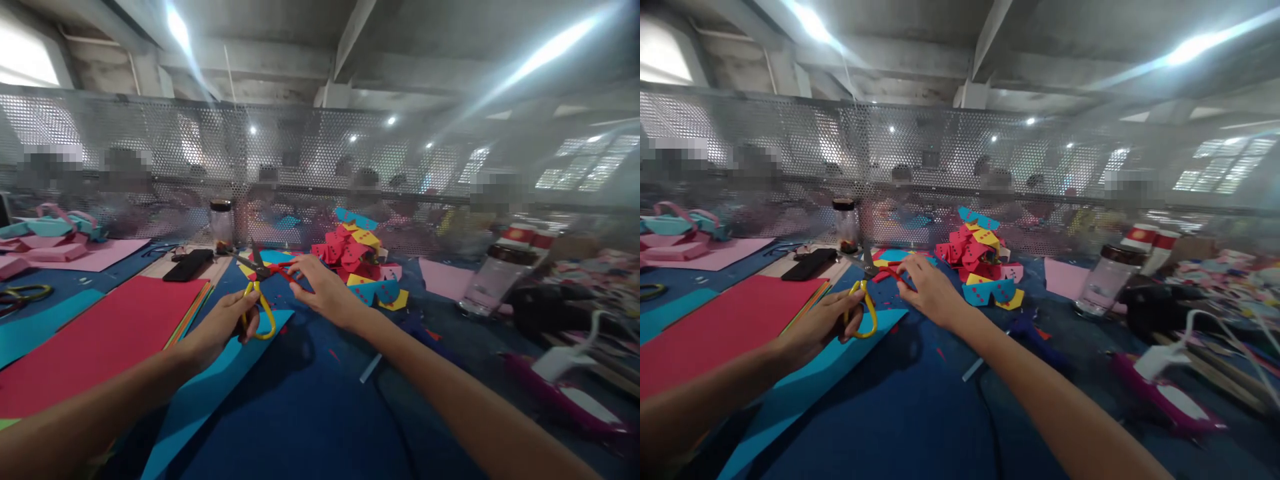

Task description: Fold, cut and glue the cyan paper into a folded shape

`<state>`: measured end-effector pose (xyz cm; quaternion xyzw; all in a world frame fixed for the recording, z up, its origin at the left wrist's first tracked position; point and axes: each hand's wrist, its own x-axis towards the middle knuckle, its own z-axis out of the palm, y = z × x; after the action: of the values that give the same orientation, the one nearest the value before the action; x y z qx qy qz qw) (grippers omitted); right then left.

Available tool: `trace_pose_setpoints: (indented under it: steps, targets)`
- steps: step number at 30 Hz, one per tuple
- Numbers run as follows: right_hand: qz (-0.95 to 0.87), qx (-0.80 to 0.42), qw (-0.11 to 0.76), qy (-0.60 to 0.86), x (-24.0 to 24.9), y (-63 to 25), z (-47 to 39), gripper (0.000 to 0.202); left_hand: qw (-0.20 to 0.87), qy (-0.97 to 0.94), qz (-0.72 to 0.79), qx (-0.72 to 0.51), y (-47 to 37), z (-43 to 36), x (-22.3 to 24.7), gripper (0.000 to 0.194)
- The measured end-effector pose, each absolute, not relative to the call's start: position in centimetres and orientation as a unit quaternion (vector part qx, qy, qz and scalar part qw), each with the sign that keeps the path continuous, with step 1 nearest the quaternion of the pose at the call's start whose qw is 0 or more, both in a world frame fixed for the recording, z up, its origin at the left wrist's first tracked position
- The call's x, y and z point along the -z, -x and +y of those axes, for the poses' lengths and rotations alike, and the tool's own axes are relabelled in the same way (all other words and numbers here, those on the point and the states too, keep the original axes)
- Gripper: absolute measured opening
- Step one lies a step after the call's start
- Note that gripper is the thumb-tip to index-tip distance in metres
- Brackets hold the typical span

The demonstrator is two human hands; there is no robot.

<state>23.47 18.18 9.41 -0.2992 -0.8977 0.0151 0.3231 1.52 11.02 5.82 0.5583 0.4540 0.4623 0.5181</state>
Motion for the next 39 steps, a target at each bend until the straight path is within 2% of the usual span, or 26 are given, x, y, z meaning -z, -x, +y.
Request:
trace_pose_setpoints:
  steps: [3, 5, 8, 10, 13, 19, 24, 29, 34, 37, 39]
  targets:
    - [-0.818, 0.060, 0.447, 0.358, -8.7, -23.7, 17.2, 0.024, 0.519, -0.537, 0.449, -0.490, -1.8, 10.9, -6.5, 0.058]
    - [-0.788, 0.015, 0.469, 0.398, -8.1, -23.6, 16.6, 0.022, 0.518, -0.523, 0.446, -0.509, -2.0, 10.8, -7.0, 0.054]
    - [-0.781, -0.251, 0.407, 0.403, -7.1, -23.0, 15.8, 0.037, 0.523, -0.515, 0.439, -0.518, -2.6, 10.4, -7.4, 0.050]
    - [-0.736, -0.419, 0.389, 0.362, -6.4, -22.1, 15.3, 0.038, 0.533, -0.518, 0.433, -0.510, -3.4, 9.8, -7.2, 0.050]
    - [-0.661, -0.517, 0.433, 0.329, -5.8, -20.7, 14.4, 0.041, 0.563, -0.524, 0.420, -0.482, -4.9, 8.9, -6.4, 0.050]
    - [-0.567, -0.525, 0.523, 0.360, -5.9, -20.2, 13.4, 0.040, 0.599, -0.534, 0.384, -0.456, -7.3, 8.1, -5.3, 0.049]
    - [-0.519, -0.569, 0.530, 0.354, -6.8, -20.9, 13.5, 0.047, 0.619, -0.546, 0.357, -0.437, -8.5, 7.7, -5.3, 0.050]
    - [-0.528, -0.543, 0.539, 0.367, -7.2, -21.1, 13.2, 0.050, 0.613, -0.544, 0.361, -0.445, -8.7, 7.7, -5.2, 0.053]
    - [-0.573, -0.503, 0.525, 0.378, -7.4, -21.2, 12.9, 0.053, 0.591, -0.565, 0.390, -0.424, -8.6, 7.6, -5.4, 0.046]
    - [-0.556, -0.503, 0.534, 0.391, -7.3, -21.8, 13.9, 0.050, 0.528, -0.643, 0.419, -0.364, -7.6, 7.0, -5.3, 0.038]
    - [-0.535, -0.509, 0.547, 0.394, -7.2, -22.3, 14.9, 0.047, 0.390, -0.734, 0.451, -0.325, -6.0, 6.4, -4.7, 0.034]
